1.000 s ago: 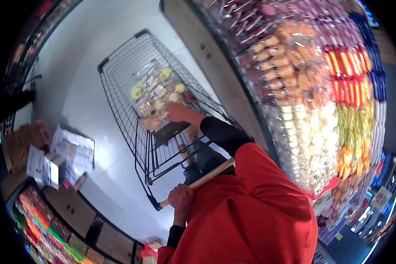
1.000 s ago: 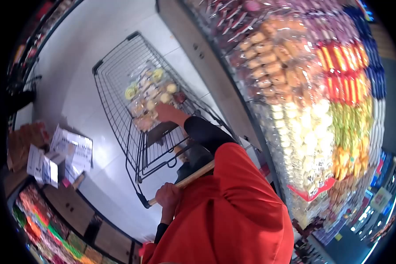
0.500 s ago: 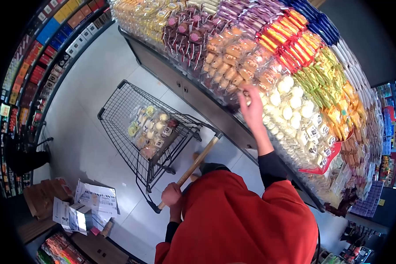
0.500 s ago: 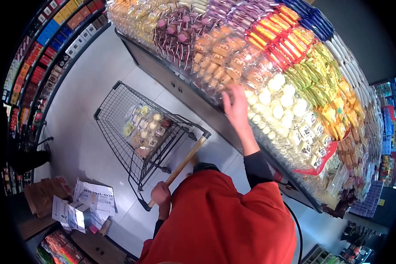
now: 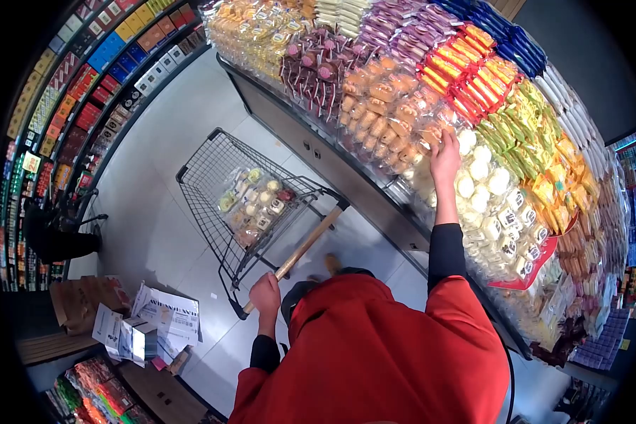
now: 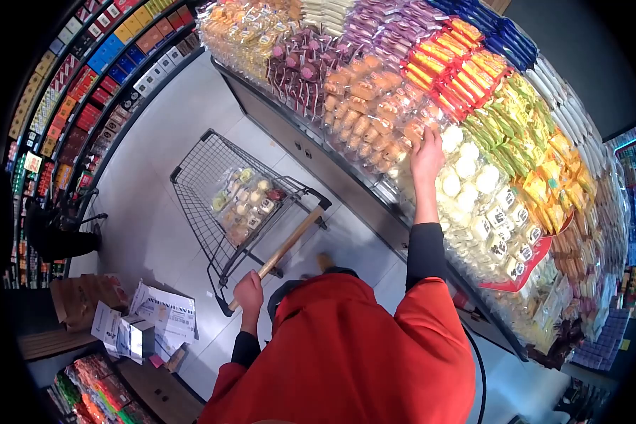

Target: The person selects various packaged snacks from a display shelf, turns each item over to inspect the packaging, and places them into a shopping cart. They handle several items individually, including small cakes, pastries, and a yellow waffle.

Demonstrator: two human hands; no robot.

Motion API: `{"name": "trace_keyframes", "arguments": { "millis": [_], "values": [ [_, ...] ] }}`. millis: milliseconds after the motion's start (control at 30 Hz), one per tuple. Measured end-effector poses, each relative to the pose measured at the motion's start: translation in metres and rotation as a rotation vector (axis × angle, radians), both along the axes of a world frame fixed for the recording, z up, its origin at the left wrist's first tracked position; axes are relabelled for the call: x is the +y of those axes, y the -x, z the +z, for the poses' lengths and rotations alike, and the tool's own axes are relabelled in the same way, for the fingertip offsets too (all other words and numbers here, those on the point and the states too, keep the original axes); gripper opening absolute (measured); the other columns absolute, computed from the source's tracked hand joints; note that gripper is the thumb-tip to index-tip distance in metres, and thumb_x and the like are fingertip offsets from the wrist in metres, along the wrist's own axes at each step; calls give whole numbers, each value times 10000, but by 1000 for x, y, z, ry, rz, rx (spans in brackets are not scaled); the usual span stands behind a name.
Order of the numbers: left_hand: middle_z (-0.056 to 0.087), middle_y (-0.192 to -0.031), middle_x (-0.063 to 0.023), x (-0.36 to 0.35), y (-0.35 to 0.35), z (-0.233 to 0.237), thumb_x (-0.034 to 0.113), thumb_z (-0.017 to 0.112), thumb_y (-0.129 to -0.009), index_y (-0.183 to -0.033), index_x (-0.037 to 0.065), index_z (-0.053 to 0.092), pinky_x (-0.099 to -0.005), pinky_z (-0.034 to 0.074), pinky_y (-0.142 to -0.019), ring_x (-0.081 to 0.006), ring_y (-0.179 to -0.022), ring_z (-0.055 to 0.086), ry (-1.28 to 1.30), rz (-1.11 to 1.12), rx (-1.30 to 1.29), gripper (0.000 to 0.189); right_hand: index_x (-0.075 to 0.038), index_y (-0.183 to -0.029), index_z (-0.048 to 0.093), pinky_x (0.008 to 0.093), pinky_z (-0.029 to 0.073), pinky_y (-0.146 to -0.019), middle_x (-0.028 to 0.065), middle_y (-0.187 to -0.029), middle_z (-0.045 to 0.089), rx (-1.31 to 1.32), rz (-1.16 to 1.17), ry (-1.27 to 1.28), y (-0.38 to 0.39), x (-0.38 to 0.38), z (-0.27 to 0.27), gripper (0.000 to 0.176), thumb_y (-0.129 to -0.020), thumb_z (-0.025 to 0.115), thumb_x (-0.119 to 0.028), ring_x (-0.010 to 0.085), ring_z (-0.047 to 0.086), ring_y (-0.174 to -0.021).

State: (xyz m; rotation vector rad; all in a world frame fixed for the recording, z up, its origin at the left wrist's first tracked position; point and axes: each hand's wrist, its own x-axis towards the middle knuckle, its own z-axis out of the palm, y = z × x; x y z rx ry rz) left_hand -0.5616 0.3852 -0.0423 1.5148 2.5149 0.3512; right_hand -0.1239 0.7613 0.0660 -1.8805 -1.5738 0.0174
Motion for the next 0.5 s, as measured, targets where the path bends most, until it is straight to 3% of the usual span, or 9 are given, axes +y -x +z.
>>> {"name": "trace_keyframes", "arguments": {
  "millis": [100, 233, 367, 433, 500],
  "values": [
    [673, -743, -170, 3, 4, 0, 322, 450, -1037, -788, 78, 662, -520, 502, -632, -403, -671, 655, 5, 3, -24, 408, -37, -1357, 594, 428, 447, -1076, 248, -1377, 564, -22, -18, -52, -6, -4, 5, 462, -908, 674, -111, 416, 548, -1260],
    [677, -759, -175, 2, 4, 6, 351, 441, -1043, -840, 84, 679, -524, 503, -650, -406, -701, 659, 26, -16, -128, 412, -41, -1367, 586, 457, 450, -1059, 230, -1366, 563, -15, -27, -156, -2, -30, 30, 460, -913, 652, -85, 411, 562, -1222],
    [683, -867, -196, -1, 13, 1, 304, 485, -1036, -925, 65, 671, -482, 511, -695, -389, -788, 665, -33, -24, -259, 322, -35, -1367, 584, 401, 426, -1089, 200, -1333, 601, 219, 183, -158, 43, -82, 89, 422, -957, 633, -120, 350, 571, -1250],
    [685, -996, -167, -2, 20, -10, 232, 528, -1028, -1020, 40, 661, -399, 515, -763, -297, -876, 677, -339, -25, -545, 234, -33, -1364, 586, 390, 425, -1086, 188, -1336, 606, 319, 257, -132, 76, -111, 116, 414, -963, 631, -127, 325, 574, -1256],
    [677, -1031, -134, -1, 18, 4, 205, 529, -1031, -1060, 31, 652, -372, 510, -797, -254, -905, 664, -363, 40, -678, 215, -36, -1345, 601, 374, 437, -1067, 163, -1351, 610, 441, 392, -102, 103, -132, 124, 398, -960, 638, -133, 282, 580, -1261]
  ]
}}
